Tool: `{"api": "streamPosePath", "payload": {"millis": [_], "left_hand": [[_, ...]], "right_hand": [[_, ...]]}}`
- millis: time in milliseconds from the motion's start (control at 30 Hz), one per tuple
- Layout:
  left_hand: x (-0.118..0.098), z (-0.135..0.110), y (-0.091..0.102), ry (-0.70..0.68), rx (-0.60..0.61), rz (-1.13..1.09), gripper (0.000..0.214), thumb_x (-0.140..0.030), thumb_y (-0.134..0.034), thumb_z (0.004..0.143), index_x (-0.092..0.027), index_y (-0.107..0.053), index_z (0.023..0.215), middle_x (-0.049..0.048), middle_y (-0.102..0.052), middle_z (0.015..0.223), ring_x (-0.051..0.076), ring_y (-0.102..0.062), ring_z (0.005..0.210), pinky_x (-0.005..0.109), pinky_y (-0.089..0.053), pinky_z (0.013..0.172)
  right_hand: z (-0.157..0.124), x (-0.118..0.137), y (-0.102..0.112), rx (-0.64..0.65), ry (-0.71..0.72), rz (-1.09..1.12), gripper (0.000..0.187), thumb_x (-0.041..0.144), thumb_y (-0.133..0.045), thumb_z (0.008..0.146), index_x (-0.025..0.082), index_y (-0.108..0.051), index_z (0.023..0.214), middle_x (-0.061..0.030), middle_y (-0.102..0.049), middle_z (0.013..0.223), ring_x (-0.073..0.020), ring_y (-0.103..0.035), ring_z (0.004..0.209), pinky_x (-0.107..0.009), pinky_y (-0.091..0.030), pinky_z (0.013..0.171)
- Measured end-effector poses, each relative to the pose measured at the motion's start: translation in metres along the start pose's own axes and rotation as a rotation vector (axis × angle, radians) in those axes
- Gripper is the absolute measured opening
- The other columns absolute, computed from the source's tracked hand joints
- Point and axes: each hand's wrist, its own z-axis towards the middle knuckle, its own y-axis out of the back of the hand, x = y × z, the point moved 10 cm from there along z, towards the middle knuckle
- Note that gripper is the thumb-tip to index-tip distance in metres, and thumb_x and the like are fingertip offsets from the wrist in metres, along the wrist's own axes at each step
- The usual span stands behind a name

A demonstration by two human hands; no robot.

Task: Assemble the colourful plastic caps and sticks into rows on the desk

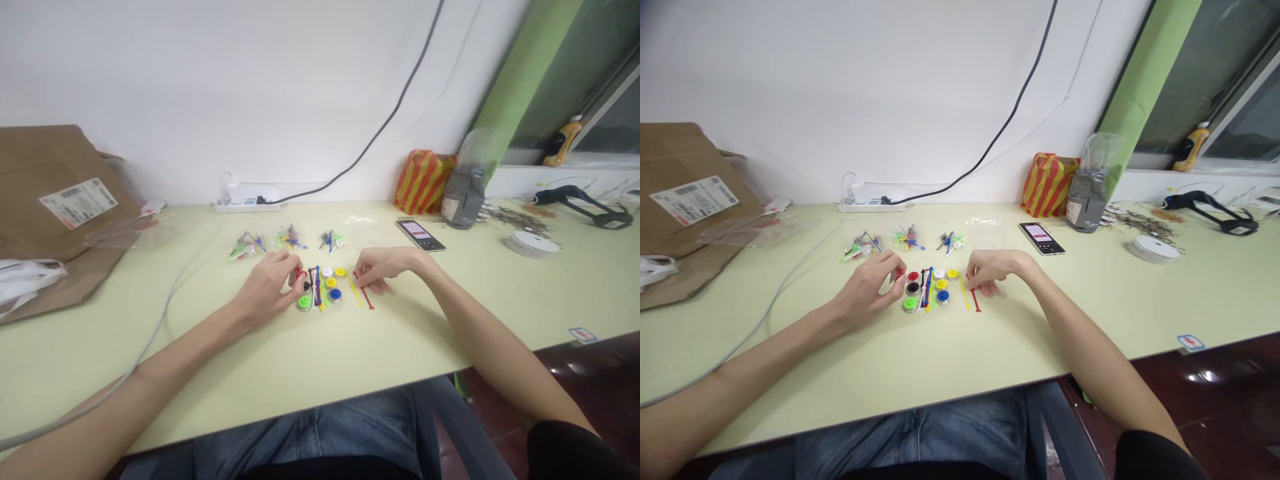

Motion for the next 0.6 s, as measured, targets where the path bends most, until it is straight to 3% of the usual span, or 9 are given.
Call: {"api": "streamPosePath", "payload": {"millis": [233, 600], "left_hand": [[0.001, 0.001, -0.001, 0.002, 0.002, 0.004, 0.012, -0.023, -0.044, 0.095, -0.019, -0.048, 0.084, 0.0020, -0.052, 0.078, 0.017, -0.046, 0.072, 0.033, -0.039, 0.071], [0.002, 0.000, -0.001, 0.014, 0.012, -0.005, 0.012, -0.023, -0.045, 0.094, -0.019, -0.048, 0.083, 0.0021, -0.053, 0.078, 0.017, -0.046, 0.072, 0.033, -0.039, 0.071]], "right_hand": [[0.001, -0.004, 0.000, 0.026, 0.003, 0.032, 0.032, 0.048, -0.070, 0.077, 0.017, -0.064, 0.083, -0.0043, -0.072, 0.075, -0.0147, -0.065, 0.060, -0.024, -0.029, 0.051], [0.010, -0.002, 0.009, -0.077, 0.114, 0.111, 0.029, 0.044, -0.072, 0.076, 0.016, -0.066, 0.080, -0.0022, -0.069, 0.066, -0.0147, -0.064, 0.059, -0.027, -0.048, 0.064]]}}
